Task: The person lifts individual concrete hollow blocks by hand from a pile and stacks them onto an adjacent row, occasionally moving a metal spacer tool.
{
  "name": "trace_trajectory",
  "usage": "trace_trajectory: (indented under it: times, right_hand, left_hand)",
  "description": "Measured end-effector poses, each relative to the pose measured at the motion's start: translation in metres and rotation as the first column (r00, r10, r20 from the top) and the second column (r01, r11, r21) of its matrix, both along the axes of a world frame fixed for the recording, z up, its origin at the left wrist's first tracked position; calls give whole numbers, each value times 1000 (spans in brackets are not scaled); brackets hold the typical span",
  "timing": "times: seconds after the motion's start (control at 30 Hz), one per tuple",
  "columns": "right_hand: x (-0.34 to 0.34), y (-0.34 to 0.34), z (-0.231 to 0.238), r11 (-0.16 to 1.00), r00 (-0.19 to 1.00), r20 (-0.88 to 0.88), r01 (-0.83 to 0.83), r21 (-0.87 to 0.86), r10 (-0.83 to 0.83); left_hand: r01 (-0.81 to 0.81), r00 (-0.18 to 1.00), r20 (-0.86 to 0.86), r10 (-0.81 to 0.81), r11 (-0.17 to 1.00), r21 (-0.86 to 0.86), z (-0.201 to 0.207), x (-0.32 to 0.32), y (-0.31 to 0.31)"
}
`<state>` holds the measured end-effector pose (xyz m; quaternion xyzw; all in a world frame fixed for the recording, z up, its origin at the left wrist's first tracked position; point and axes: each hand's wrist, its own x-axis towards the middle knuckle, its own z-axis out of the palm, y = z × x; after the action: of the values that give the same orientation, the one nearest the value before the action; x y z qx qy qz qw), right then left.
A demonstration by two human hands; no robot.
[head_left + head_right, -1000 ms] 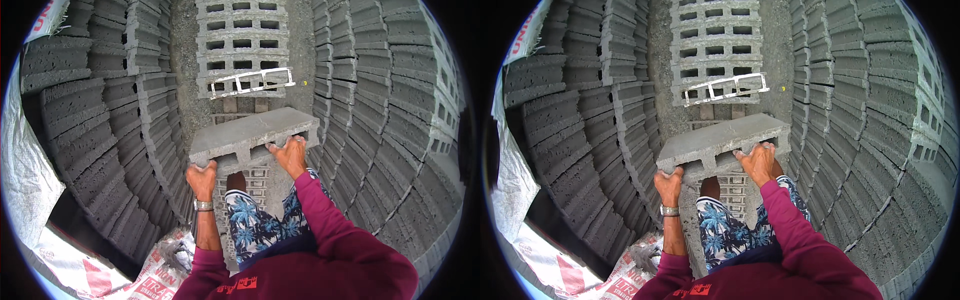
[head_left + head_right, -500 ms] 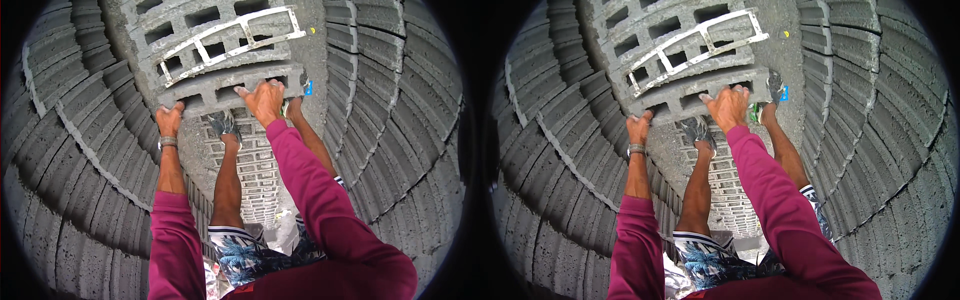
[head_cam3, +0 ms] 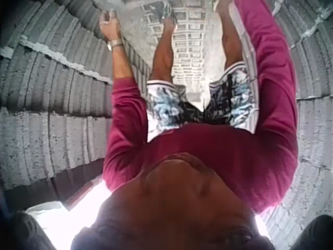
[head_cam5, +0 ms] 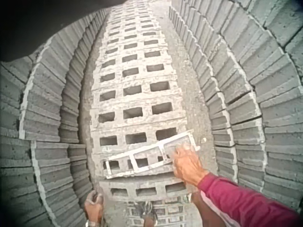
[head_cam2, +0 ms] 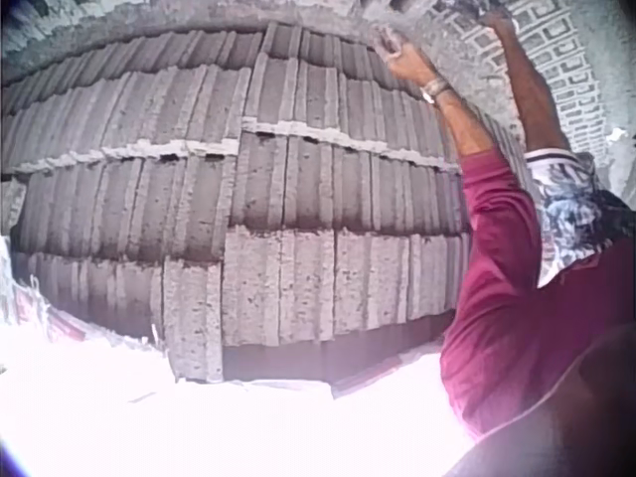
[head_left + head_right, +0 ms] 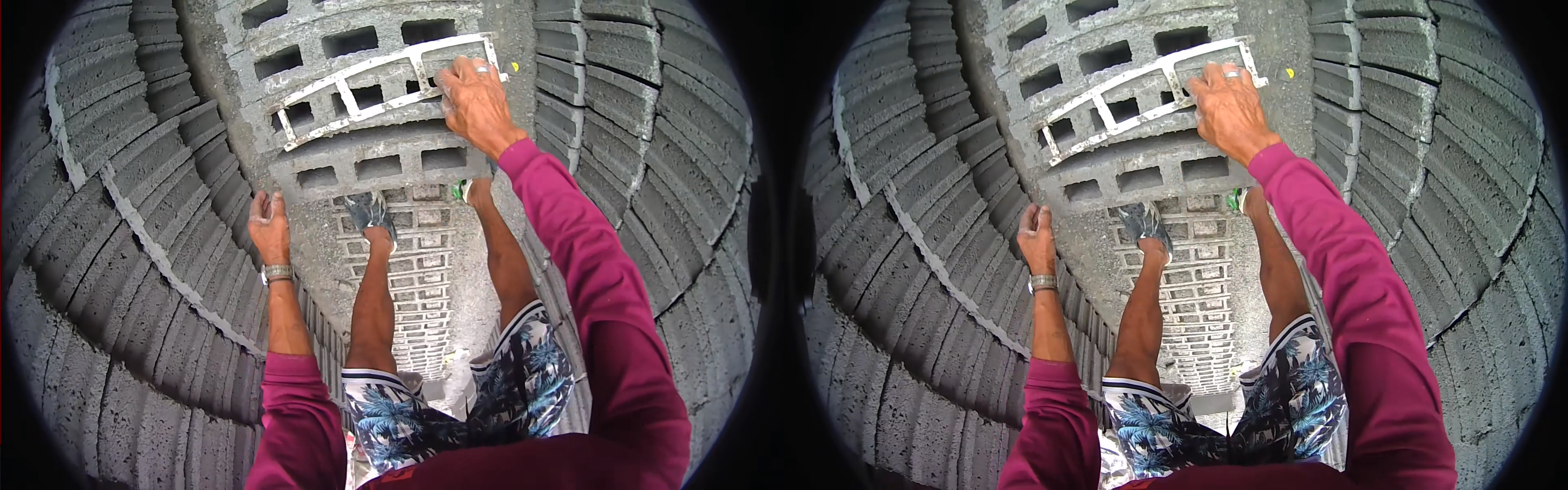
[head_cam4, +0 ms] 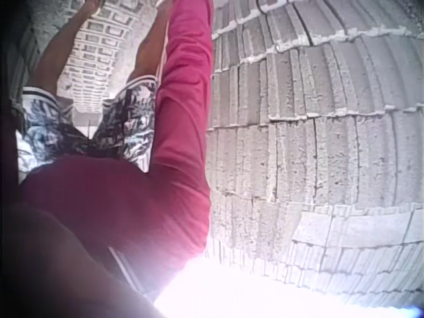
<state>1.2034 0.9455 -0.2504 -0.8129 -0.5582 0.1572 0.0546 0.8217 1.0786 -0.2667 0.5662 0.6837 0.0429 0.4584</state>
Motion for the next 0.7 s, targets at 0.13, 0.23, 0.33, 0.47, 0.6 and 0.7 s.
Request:
trace_trajectory:
  times: [0.13,0.23,0.33,0.47,0.6,0.7]
  right_hand:
    - [8,6,-9,994,993,31,-111,10,111]
    - [21,2,-10,980,985,83,-160,115,151]
    - [33,-3,26,994,978,-187,105,33,-97]
    - [38,-39,65,911,837,-438,403,86,-329]
    - [63,-95,80,715,469,-740,698,-23,-482]
    - [96,-97,42,495,405,-684,866,73,-607]
  left_hand:
    - [27,999,-27,-24,994,105,32,12,-30]
    - [75,990,114,-80,996,48,54,62,-61]
    - [333,918,222,-330,943,26,68,119,-100]
    - [633,734,120,-669,737,235,61,178,-140]
    - [710,675,-130,-726,592,383,27,227,-181]
    - [757,654,-255,-712,615,221,7,256,-196]
